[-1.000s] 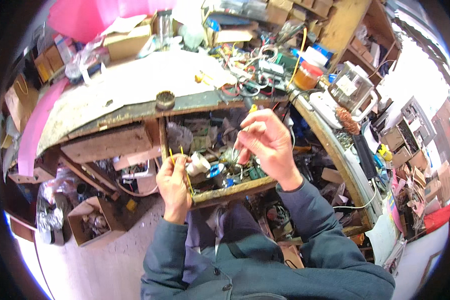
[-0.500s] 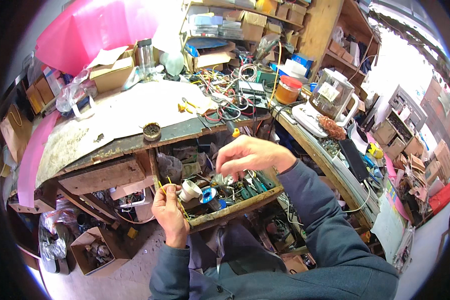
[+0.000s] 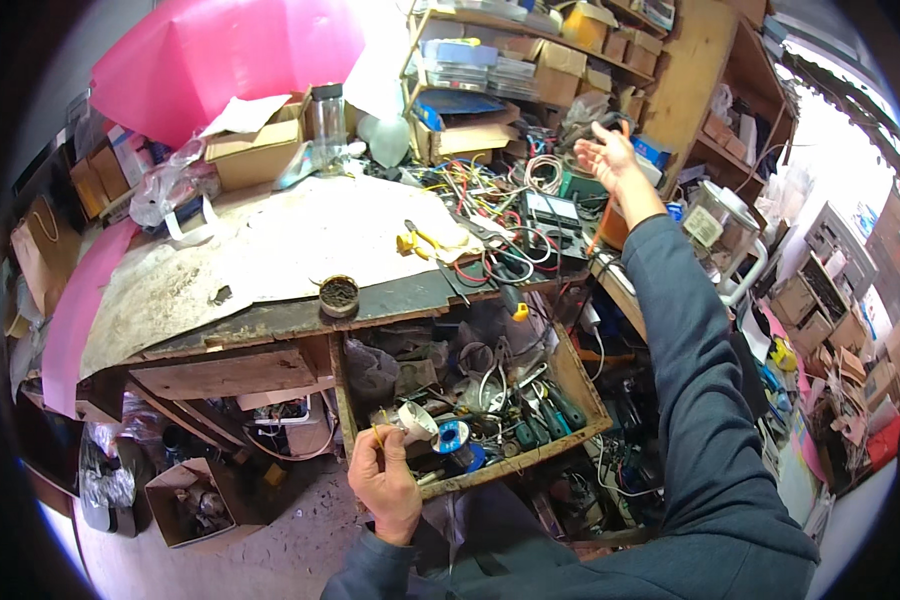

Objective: The person solders a yellow wire to a small green circuit board using a soldering iron and solder wire. They then solder a small metal component on the workbench. The person works at a cluttered electronics workbench.

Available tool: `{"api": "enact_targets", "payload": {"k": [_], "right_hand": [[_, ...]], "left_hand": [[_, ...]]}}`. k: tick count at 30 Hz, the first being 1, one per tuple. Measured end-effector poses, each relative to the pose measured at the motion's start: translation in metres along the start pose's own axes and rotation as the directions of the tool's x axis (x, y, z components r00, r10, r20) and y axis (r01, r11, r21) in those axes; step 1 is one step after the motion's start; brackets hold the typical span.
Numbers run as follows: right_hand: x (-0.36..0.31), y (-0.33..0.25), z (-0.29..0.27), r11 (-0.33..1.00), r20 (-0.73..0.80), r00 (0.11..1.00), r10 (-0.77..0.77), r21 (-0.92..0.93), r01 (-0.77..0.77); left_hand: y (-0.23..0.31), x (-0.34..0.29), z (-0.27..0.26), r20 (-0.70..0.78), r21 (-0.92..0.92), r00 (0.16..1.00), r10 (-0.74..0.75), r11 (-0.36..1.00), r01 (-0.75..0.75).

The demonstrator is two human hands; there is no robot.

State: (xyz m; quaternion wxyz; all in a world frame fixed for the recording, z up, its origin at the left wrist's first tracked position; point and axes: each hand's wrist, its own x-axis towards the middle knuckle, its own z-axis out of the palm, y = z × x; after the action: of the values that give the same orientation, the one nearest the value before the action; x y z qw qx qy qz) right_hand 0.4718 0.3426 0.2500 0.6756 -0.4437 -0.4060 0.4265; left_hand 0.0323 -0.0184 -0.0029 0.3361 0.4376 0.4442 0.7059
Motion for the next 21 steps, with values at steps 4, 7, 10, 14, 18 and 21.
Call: {"api": "enact_targets", "payload": {"k": [4, 7, 10, 14, 18, 21], "right_hand": [[0.046, -0.007, -0.012, 0.986, 0.063, 0.993, 0.1, 0.13, -0.107], [0.056, 0.002, -0.007, 0.995, -0.076, 0.997, 0.0, 0.097, 0.007], [0.055, 0.0, 0.002, 0.986, -0.137, 0.977, -0.165, -0.041, 0.161], [0.035, -0.017, 0.018, 0.858, -0.229, 0.865, -0.447, -0.383, 0.342], [0.012, -0.057, 0.017, 0.559, -0.262, 0.604, -0.752, -0.739, 0.375], [-0.029, -0.086, 0.015, 0.621, -0.345, 0.516, -0.784, -0.465, 0.631]], "left_hand": [[0.006, -0.001, 0.0, 0.029, 0.008, 1.0, -0.007, 1.0, 0.007], [0.009, 0.0, -0.002, 0.052, 0.042, 0.999, -0.015, 0.999, 0.013], [0.011, 0.001, -0.002, 0.061, 0.043, 0.998, -0.027, 0.999, 0.024], [0.01, 0.001, -0.002, 0.068, 0.029, 0.998, -0.015, 1.0, 0.014], [0.011, 0.003, 0.0, 0.046, 0.029, 0.999, 0.008, 1.0, -0.009], [0.01, 0.007, 0.0, 0.068, 0.173, 0.996, 0.062, 0.982, -0.073]]}}
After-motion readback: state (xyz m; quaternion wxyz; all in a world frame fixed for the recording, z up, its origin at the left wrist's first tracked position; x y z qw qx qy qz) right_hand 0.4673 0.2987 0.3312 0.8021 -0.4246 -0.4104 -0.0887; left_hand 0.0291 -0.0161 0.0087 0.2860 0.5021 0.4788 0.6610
